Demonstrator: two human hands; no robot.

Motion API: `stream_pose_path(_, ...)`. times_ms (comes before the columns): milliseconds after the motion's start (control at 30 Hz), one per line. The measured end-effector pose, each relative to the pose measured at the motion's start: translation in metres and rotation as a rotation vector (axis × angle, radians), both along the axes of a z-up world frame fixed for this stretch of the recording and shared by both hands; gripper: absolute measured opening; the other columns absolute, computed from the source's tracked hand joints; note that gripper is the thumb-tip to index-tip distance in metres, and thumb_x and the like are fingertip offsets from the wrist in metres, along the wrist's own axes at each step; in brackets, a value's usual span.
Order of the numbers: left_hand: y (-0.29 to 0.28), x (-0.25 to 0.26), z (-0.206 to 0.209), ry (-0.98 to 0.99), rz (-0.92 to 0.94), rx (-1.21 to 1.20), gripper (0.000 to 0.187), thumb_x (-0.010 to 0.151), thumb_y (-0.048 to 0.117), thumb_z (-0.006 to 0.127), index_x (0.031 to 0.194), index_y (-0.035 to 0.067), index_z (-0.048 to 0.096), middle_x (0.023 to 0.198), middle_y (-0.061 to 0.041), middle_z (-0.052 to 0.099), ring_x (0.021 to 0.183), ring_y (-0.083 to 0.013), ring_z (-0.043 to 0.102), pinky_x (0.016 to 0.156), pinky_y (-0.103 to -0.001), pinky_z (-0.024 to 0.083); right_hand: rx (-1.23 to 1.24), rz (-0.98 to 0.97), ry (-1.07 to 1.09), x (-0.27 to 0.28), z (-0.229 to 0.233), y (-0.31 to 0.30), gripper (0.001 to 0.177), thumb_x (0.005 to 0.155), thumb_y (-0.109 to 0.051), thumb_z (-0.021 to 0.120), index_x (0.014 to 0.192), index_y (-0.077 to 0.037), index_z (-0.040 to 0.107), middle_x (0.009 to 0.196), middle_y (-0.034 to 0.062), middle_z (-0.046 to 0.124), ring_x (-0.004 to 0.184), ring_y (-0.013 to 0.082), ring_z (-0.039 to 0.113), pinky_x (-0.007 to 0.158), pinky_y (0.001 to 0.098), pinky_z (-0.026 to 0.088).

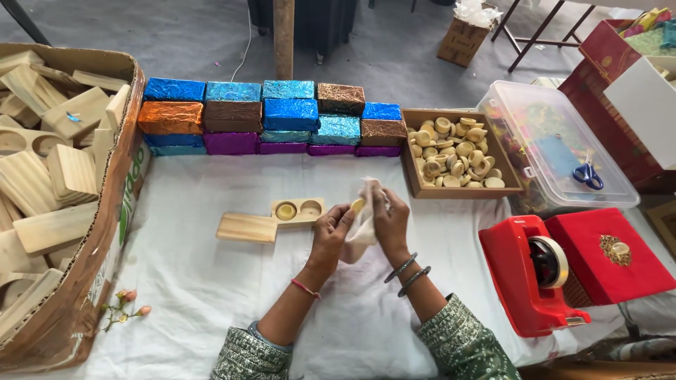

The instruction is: Cleaning wooden parts with a cloth and then wrapping the assembly in colorful foil.

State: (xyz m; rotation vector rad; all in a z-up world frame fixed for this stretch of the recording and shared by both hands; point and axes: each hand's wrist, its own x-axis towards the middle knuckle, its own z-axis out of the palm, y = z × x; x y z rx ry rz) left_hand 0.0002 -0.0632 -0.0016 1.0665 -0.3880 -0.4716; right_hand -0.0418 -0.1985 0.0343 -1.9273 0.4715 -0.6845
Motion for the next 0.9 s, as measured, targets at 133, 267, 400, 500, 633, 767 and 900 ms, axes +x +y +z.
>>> stream_pose_path(133, -0.002, 0.007, -0.002, 0.204, -0.017, -0.153, 0.031, 0.104, 0.022, 0.055, 0.121, -0.001, 0.066, 0.102, -0.004, 0.076, 0.095, -0.0125, 0.072, 0.087, -0.025, 0.062, 0.250, 0.017, -0.102, -0.009, -0.015, -0.008, 0.030, 0.110, -0.026, 0.057, 0.111, -0.001, 0.073, 0.099, 0.0162, 0.075, 0.088, 0.0200, 0.069, 0.072, 0.0376, 0.056)
stream_pose_path(267, -0.014, 0.011, -0.042, 0.351, 0.057, -0.169, 0.028, 0.103, 0.017, 0.054, 0.124, 0.001, 0.064, 0.108, -0.007, 0.069, 0.093, -0.0176, 0.068, 0.083, -0.034, 0.058, -0.360, 0.156, -0.279, -0.019, -0.002, 0.030, 0.033, 0.104, -0.025, 0.061, 0.129, -0.004, 0.065, 0.128, 0.0164, 0.057, 0.122, 0.0289, 0.059, 0.096, 0.0432, 0.056)
stream_pose_path(400, -0.011, 0.010, -0.031, 0.840, 0.054, -0.428, 0.044, 0.105, 0.041, 0.042, 0.128, 0.008, 0.061, 0.123, -0.007, 0.068, 0.111, -0.0182, 0.066, 0.099, -0.034, 0.055, -0.679, 0.145, -0.126, -0.018, 0.003, 0.050, 0.027, 0.097, -0.019, 0.068, 0.123, -0.009, 0.069, 0.126, 0.0169, 0.062, 0.112, 0.0353, 0.063, 0.085, 0.0419, 0.059)
stream_pose_path(500, -0.014, 0.007, -0.037, 0.697, -0.046, -0.561, 0.041, 0.107, 0.038, 0.050, 0.131, 0.006, 0.058, 0.124, -0.007, 0.065, 0.116, -0.0196, 0.062, 0.102, -0.039, 0.052, -0.504, 0.031, -0.067, -0.012, -0.005, 0.028, 0.021, 0.098, -0.017, 0.068, 0.116, -0.005, 0.069, 0.120, 0.0156, 0.066, 0.099, 0.0320, 0.070, 0.081, 0.0410, 0.059)
stream_pose_path(633, -0.008, -0.009, 0.000, 0.524, -0.095, -0.335, 0.037, 0.102, 0.024, 0.060, 0.136, 0.010, 0.055, 0.125, -0.002, 0.062, 0.116, -0.0141, 0.061, 0.099, -0.035, 0.051, -0.434, 0.012, -0.181, -0.023, 0.011, 0.026, 0.019, 0.098, -0.015, 0.070, 0.113, -0.003, 0.070, 0.115, 0.0154, 0.066, 0.092, 0.0277, 0.073, 0.076, 0.0361, 0.060)
stream_pose_path(767, -0.008, 0.001, -0.018, 0.496, -0.060, -0.430, 0.040, 0.099, 0.013, 0.065, 0.136, 0.004, 0.054, 0.124, -0.008, 0.063, 0.112, -0.0181, 0.064, 0.100, -0.033, 0.054, -0.367, 0.019, -0.349, -0.029, 0.017, 0.021, 0.016, 0.101, -0.013, 0.068, 0.113, -0.003, 0.071, 0.116, 0.0131, 0.066, 0.099, 0.0242, 0.071, 0.081, 0.0334, 0.059)
stream_pose_path(900, -0.007, 0.003, -0.014, 0.525, -0.059, -0.492, 0.038, 0.100, 0.006, 0.060, 0.137, 0.000, 0.050, 0.126, -0.013, 0.064, 0.115, -0.0218, 0.066, 0.104, -0.035, 0.056, -0.388, 0.036, -0.366, -0.033, 0.020, 0.022, 0.016, 0.101, -0.012, 0.069, 0.114, -0.003, 0.072, 0.118, 0.0116, 0.066, 0.103, 0.0226, 0.070, 0.084, 0.0330, 0.059)
